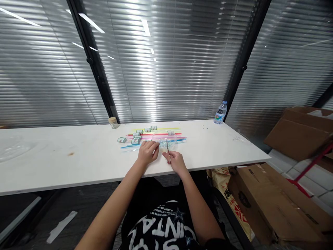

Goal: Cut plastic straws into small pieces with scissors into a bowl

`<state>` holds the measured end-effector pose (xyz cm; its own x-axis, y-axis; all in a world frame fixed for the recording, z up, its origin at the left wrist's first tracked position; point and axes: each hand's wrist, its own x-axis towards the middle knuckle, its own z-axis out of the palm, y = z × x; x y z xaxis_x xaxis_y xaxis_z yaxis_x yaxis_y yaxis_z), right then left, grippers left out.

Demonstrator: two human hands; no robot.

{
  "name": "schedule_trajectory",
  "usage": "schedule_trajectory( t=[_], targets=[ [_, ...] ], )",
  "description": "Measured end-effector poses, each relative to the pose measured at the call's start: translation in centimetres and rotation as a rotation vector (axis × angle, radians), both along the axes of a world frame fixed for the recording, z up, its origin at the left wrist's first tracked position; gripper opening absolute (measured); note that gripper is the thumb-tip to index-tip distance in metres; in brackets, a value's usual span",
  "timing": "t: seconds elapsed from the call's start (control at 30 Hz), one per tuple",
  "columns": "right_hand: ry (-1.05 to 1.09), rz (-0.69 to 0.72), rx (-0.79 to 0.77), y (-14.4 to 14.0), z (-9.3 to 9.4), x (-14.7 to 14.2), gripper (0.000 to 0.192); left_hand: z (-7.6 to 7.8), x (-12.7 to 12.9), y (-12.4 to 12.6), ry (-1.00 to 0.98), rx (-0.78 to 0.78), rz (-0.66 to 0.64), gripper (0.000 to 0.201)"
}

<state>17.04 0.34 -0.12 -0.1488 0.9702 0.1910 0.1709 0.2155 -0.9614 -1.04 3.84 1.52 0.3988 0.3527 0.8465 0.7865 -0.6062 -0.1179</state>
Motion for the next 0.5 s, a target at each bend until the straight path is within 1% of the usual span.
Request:
schedule_trajectory(
  t=[0.13,0.27,0.5],
  targets=[
    [-0.012,-0.009,-0.001,0.09,-0.05,-0.03,0.048,0.07,-0.01,0.01,-0.001,0.014,-0.012,0.018],
    [-0.017,-0.012,-0.007,0.13,-0.11,-0.04,0.049,0.16,-0.02,-0.01,0.01,0.002,0.007,0.018],
    [-0.026,-0.019,0.002,0.09,-0.06,-0.03,0.05,0.09,-0.06,0.06,0.019,0.065,-0.021,0.019]
  ],
)
